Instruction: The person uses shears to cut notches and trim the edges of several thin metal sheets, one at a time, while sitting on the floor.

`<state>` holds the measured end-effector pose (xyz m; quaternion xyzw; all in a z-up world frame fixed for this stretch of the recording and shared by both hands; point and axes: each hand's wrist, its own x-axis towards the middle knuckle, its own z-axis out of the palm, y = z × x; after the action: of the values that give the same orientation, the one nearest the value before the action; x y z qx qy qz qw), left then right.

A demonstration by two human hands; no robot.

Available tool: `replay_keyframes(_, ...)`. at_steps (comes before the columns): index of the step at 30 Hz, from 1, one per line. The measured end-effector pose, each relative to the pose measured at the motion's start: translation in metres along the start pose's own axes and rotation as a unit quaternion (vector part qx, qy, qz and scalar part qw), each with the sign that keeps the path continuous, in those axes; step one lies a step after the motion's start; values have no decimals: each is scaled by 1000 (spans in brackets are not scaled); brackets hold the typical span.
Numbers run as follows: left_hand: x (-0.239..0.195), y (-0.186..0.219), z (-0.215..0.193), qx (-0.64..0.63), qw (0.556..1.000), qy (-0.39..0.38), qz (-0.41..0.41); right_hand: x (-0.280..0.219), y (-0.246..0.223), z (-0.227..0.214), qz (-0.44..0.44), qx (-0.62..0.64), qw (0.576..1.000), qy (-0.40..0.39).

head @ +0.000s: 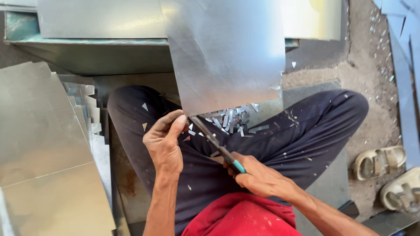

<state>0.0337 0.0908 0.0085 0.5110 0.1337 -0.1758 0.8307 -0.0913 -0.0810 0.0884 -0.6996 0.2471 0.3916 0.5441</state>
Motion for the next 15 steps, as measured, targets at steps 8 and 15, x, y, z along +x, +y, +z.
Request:
replay_keyframes(8,5,6,0,17,1000,23,-3,18,-14,3,-32,-76,996,31)
replay_keyframes(15,4,21,6,51,998,19,-31,37,9,9,-82,-133,983,100)
